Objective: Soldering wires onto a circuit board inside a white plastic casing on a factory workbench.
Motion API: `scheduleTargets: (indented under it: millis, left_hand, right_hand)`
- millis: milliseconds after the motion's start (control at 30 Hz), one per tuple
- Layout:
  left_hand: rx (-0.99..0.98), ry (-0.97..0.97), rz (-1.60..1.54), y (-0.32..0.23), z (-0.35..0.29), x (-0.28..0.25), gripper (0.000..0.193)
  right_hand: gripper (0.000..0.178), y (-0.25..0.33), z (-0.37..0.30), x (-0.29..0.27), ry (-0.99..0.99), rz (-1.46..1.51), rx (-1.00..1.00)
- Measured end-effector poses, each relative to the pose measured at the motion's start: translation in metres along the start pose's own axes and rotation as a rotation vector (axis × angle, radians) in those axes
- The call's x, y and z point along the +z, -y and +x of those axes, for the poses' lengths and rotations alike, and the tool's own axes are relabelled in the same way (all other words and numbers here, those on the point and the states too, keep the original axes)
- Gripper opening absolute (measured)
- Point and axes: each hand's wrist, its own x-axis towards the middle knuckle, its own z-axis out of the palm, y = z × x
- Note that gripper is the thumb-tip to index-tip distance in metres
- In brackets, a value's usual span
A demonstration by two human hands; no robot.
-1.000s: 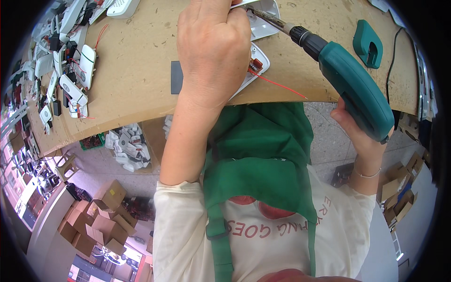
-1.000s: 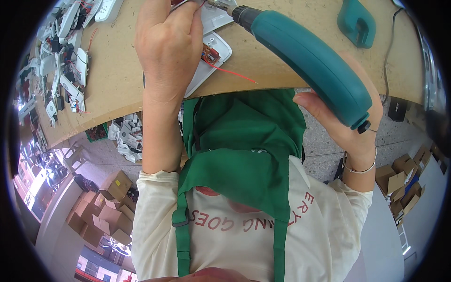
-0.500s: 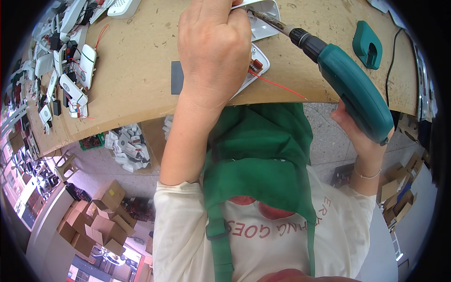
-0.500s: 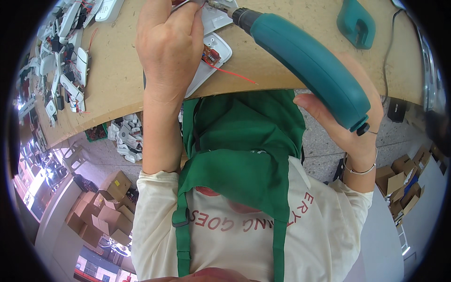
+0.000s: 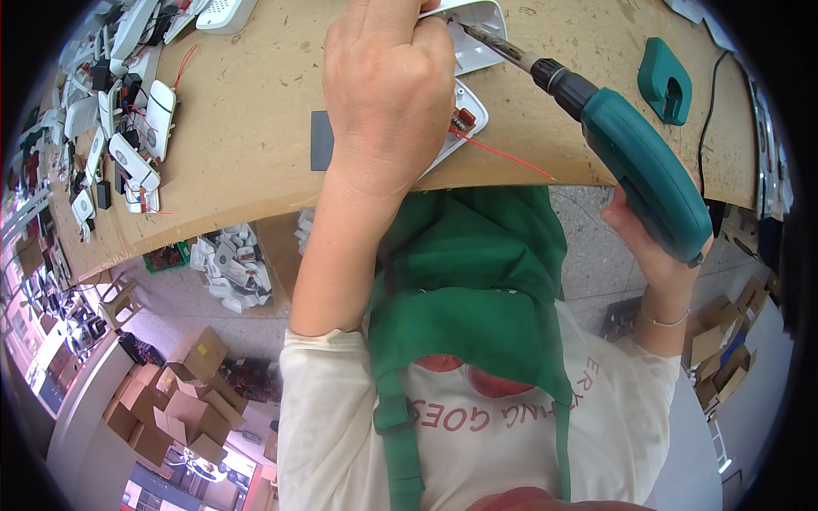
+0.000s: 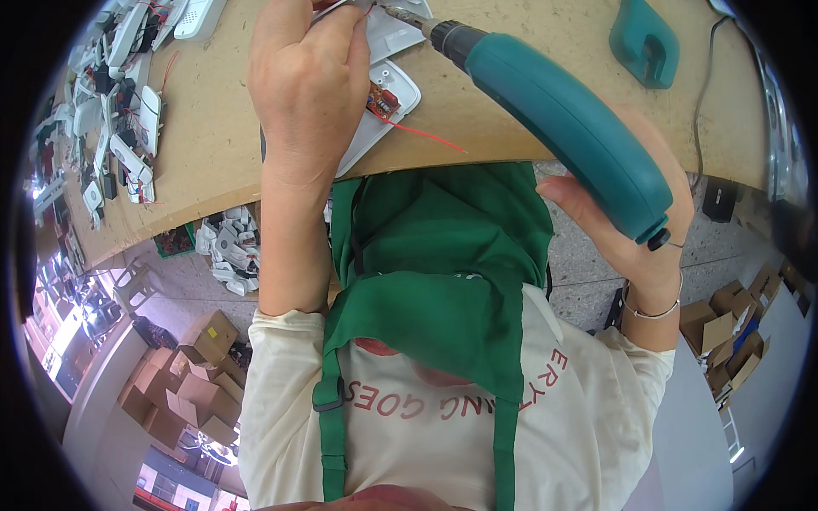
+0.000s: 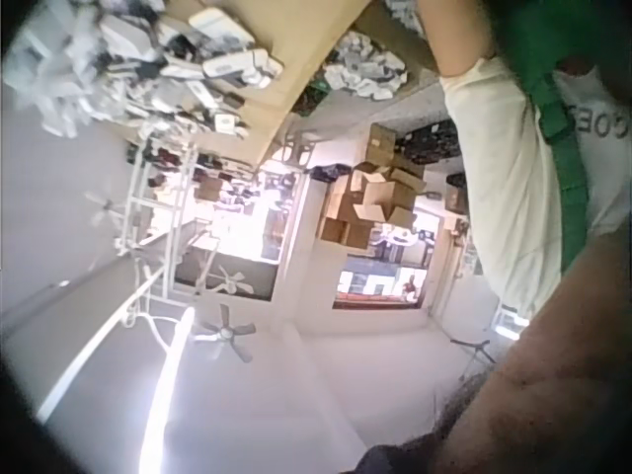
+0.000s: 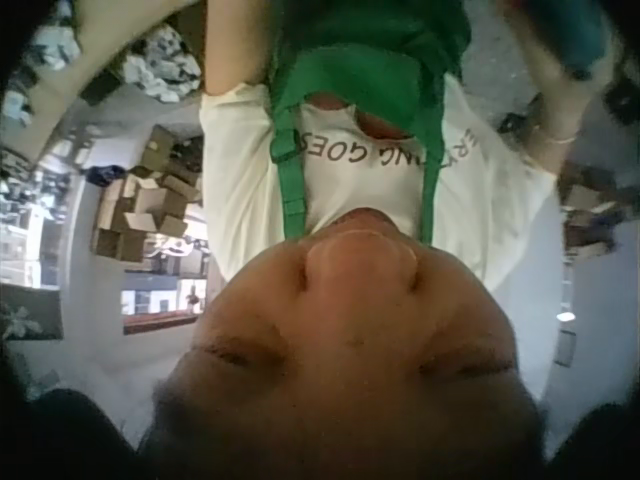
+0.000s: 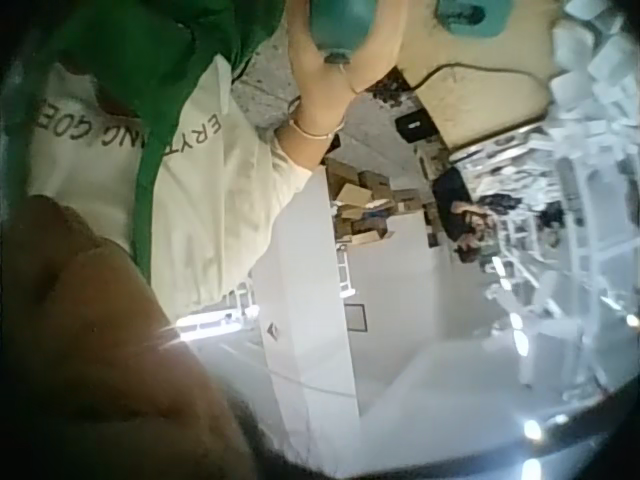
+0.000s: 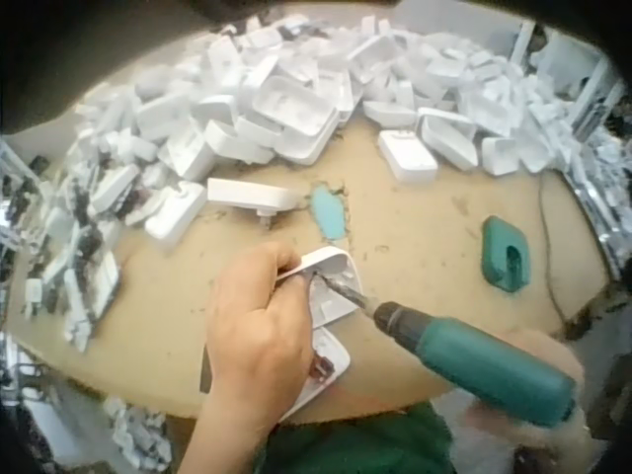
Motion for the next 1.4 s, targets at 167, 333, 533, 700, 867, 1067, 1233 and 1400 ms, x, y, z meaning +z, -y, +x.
scheduleTargets:
  millis: [167, 333, 533, 700, 867, 1067, 1233, 1400]
  left_hand:
    - [-0.033, -0.011, -0.011, 0.0, 0.0, 0.002, 0.01]
    - [-0.015, -0.003, 0.009, 0.0, 0.0, 0.001, 0.011]
    - [0.448, -0.334, -0.432, 0.03, 0.01, 0.028, 0.006]
    - [0.304, -0.195, -0.168, 0.037, 0.003, 0.029, 0.005]
    - [0.314, 0.019, 0.21, 0.008, 0.005, 0.001, 0.006]
    - [0.266, 0.004, 0.121, 0.008, 0.004, -0.001, 0.007]
    - [0.545, -0.392, -0.37, 0.042, 0.009, 0.036, 0.01]
    - [0.433, -0.188, -0.03, 0.043, 0.003, 0.033, 0.009]
  right_hand:
    - [0.041, -0.006, -0.018, -0.006, -0.01, 0.098, 0.115]
    - [0.05, -0.009, -0.018, 0.001, -0.128, 0.541, 0.169]
    - [0.075, -0.028, -0.006, 0.014, -0.092, 0.916, 0.173]
    - [0.083, -0.032, 0.0, 0.026, 0.048, 1.266, 0.294]
    - [0.081, -0.032, -0.004, 0.041, 0.089, 1.402, 0.331]
    - [0.081, -0.027, -0.012, 0.065, 0.156, 1.558, 0.311]
    - [0.082, -0.014, -0.014, 0.08, 0.164, 1.65, 0.351]
    - [0.083, -0.009, -0.012, 0.083, 0.069, 1.686, 0.378]
